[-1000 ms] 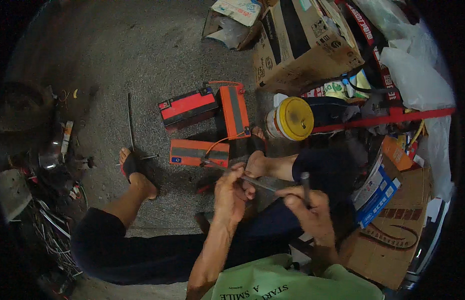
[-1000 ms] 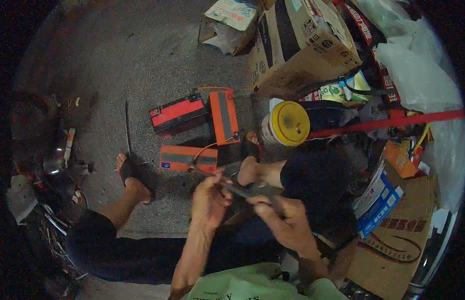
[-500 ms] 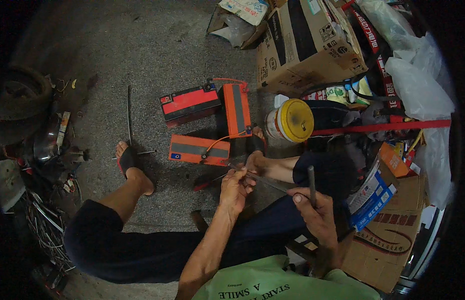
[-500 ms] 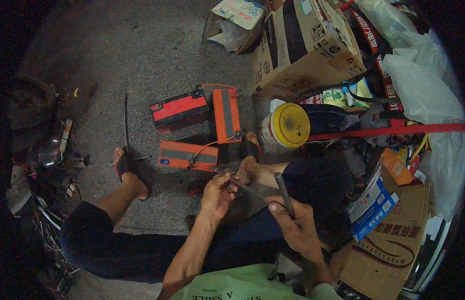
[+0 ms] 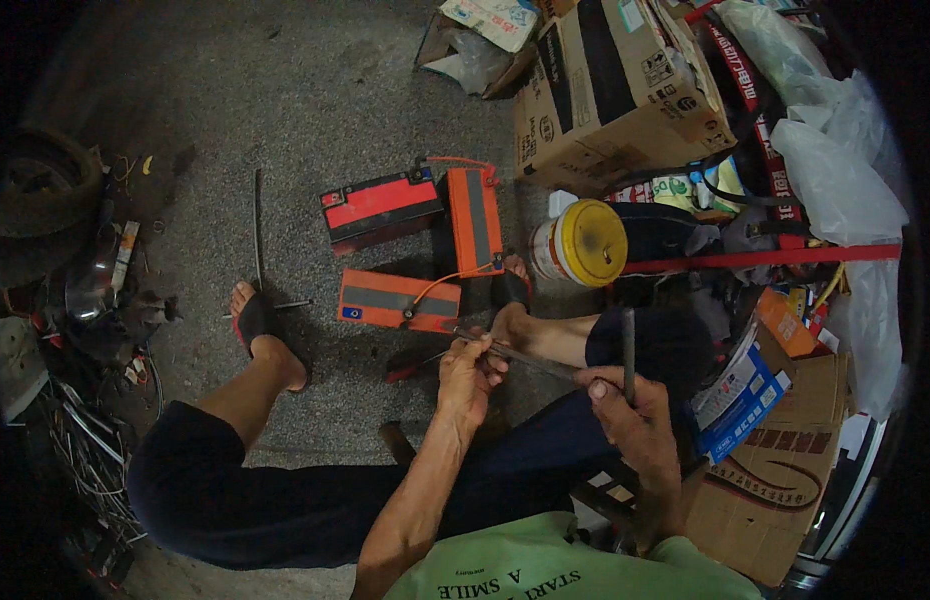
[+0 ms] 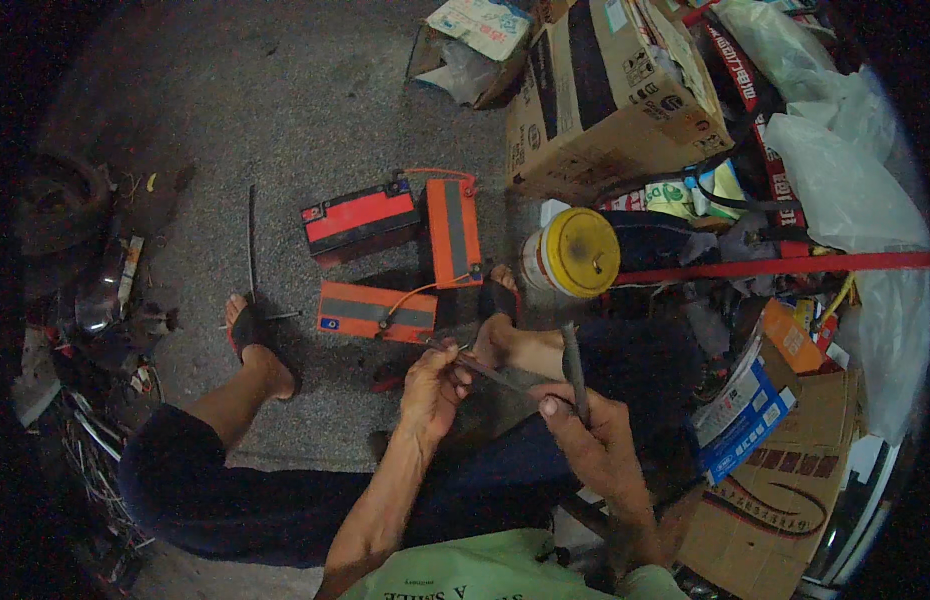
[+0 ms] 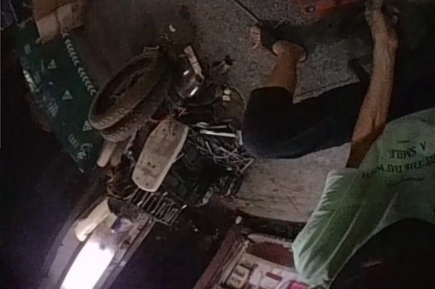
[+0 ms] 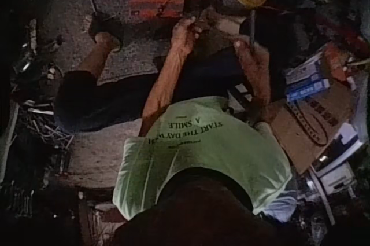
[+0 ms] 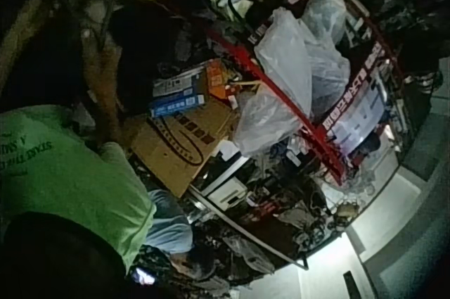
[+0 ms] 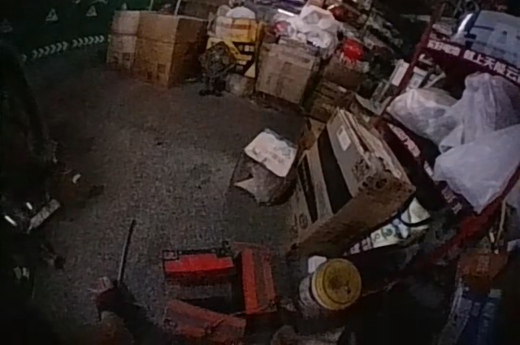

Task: The person sits on the floor and uses a screwdriver to tighten screws on the terminals of several red and black batteries. They manipulate the wires and adjust the battery positions to ensure the connections are secure.

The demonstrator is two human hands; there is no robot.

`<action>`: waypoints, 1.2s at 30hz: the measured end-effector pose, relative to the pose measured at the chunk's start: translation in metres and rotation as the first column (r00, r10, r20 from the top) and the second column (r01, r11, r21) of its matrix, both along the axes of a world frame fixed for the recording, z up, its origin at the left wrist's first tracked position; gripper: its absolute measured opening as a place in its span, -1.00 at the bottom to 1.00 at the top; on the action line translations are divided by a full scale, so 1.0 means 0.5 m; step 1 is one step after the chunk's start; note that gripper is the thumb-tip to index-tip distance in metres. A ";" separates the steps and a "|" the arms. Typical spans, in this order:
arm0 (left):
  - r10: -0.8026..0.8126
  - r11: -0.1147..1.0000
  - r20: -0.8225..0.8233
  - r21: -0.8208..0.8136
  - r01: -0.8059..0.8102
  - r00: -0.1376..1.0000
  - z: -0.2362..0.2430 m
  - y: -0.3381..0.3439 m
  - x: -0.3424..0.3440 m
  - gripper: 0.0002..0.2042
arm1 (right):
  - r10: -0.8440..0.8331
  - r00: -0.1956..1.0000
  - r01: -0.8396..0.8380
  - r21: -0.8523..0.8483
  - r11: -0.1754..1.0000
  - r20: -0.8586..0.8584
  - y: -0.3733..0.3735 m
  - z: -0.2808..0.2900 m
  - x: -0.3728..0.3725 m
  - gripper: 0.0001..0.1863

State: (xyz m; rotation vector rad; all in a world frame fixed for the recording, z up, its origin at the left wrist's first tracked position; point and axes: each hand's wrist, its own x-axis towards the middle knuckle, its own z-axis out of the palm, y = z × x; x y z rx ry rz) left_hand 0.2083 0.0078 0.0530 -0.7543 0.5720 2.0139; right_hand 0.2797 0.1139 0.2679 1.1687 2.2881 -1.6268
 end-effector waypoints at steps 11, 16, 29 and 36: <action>0.063 0.991 0.051 -0.118 -0.057 0.997 -0.042 -0.026 -0.023 -0.89 | -0.049 0.993 0.092 -0.425 0.901 0.111 0.023 0.033 -0.073 -0.62; -0.003 0.978 0.041 -0.206 0.011 0.999 -0.032 -0.030 -0.037 -0.87 | 0.263 0.954 -0.275 -0.071 0.959 -0.142 0.006 -0.004 -0.079 -0.70; 0.038 0.946 -0.415 0.309 0.101 0.909 0.369 -0.034 -0.139 -0.52 | 0.457 0.857 -0.456 0.062 0.888 -0.240 -0.025 -0.026 -0.104 -0.75; 0.400 0.767 -0.299 0.627 -0.138 0.866 0.283 -0.106 -0.078 -0.35 | 0.953 -0.012 -1.000 -0.023 -0.006 0.302 0.019 0.054 -0.220 -0.81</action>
